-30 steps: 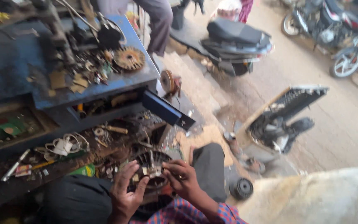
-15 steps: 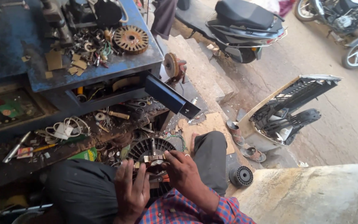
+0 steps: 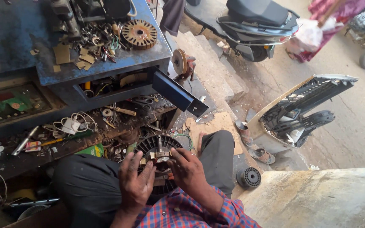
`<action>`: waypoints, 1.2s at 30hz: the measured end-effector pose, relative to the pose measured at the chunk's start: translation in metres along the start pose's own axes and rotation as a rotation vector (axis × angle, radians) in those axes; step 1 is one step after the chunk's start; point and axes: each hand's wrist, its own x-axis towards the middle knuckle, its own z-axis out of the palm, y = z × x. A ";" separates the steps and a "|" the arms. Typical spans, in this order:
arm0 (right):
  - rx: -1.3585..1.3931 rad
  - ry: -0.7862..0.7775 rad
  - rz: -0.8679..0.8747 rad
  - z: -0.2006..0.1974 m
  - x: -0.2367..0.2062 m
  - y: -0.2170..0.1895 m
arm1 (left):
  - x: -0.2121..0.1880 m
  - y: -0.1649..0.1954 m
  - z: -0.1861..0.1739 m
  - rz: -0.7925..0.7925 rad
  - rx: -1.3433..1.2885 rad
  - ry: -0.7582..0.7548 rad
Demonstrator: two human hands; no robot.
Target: The person sits on the floor and works on a motor stator, inserting small rectangular pieces into slots and trimming them with scissors. The person repeatedly adjusts the pieces and uses the scissors to cut them to fit.
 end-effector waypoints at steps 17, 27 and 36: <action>-0.083 -0.102 -0.136 0.015 -0.049 0.023 | -0.016 0.013 -0.007 -0.027 -0.183 -0.512; 0.091 -0.098 -0.100 -0.002 -0.053 0.018 | -0.030 -0.007 -0.014 -0.080 -0.248 -0.221; 0.106 -0.048 0.099 -0.015 -0.056 0.024 | -0.060 -0.011 -0.026 -0.302 -0.235 -0.378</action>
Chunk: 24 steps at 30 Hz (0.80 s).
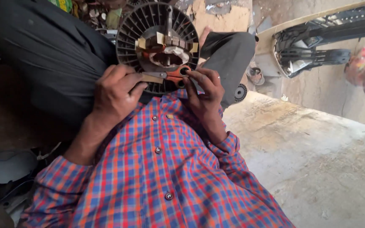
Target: The person sits on the floor and works on a motor stator, inserting small rectangular pieces into slots and trimming them with scissors. The person repeatedly adjusts the pieces and uses the scissors to cut them to fit.
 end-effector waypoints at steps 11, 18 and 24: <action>-0.169 -0.095 -0.147 0.008 0.006 -0.004 | 0.001 0.014 0.017 -0.112 0.192 -0.039; -0.004 -0.098 -0.032 -0.008 0.012 -0.018 | 0.016 0.012 -0.002 -0.220 -0.114 -0.117; 0.884 -0.368 0.359 -0.008 -0.002 -0.026 | 0.013 0.028 -0.016 -0.420 -0.727 -0.294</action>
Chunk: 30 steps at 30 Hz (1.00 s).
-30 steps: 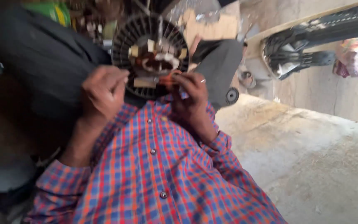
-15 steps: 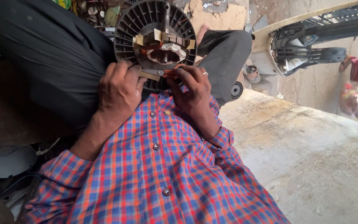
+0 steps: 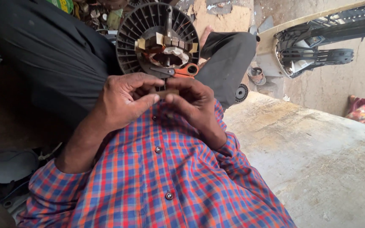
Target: The person sits on the floor and works on a motor stator, inserting small rectangular pieces into slots and trimming them with scissors. The person repeatedly adjusts the pieces and uses the scissors to cut them to fit.
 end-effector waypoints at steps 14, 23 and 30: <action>0.165 0.165 -0.090 0.007 0.011 -0.001 | 0.013 0.017 0.017 0.282 0.022 0.178; -0.275 0.194 -0.229 0.014 0.015 -0.017 | 0.025 0.029 0.016 0.500 0.412 0.175; 0.042 0.107 -0.144 0.019 0.019 -0.011 | 0.022 0.017 0.021 0.352 -0.274 0.242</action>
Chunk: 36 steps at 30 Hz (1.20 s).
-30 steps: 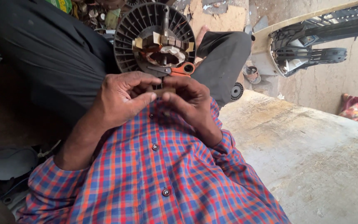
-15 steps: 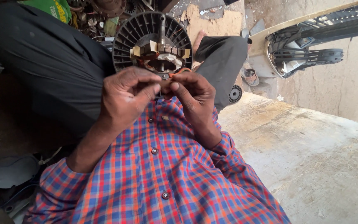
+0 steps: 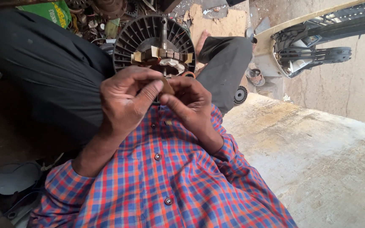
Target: The person sits on the floor and works on a motor stator, inserting small rectangular pieces into slots and trimming them with scissors. The person repeatedly adjusts the pieces and uses the scissors to cut them to fit.
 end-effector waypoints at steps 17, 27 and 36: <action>-0.133 0.204 0.046 -0.003 0.009 -0.002 | 0.008 0.000 0.001 0.231 0.563 0.120; -0.399 0.225 -0.118 0.009 0.015 -0.013 | 0.010 -0.007 0.010 0.424 0.774 0.058; -0.312 0.216 -0.013 0.007 0.019 -0.014 | 0.012 -0.010 0.008 0.385 0.685 0.009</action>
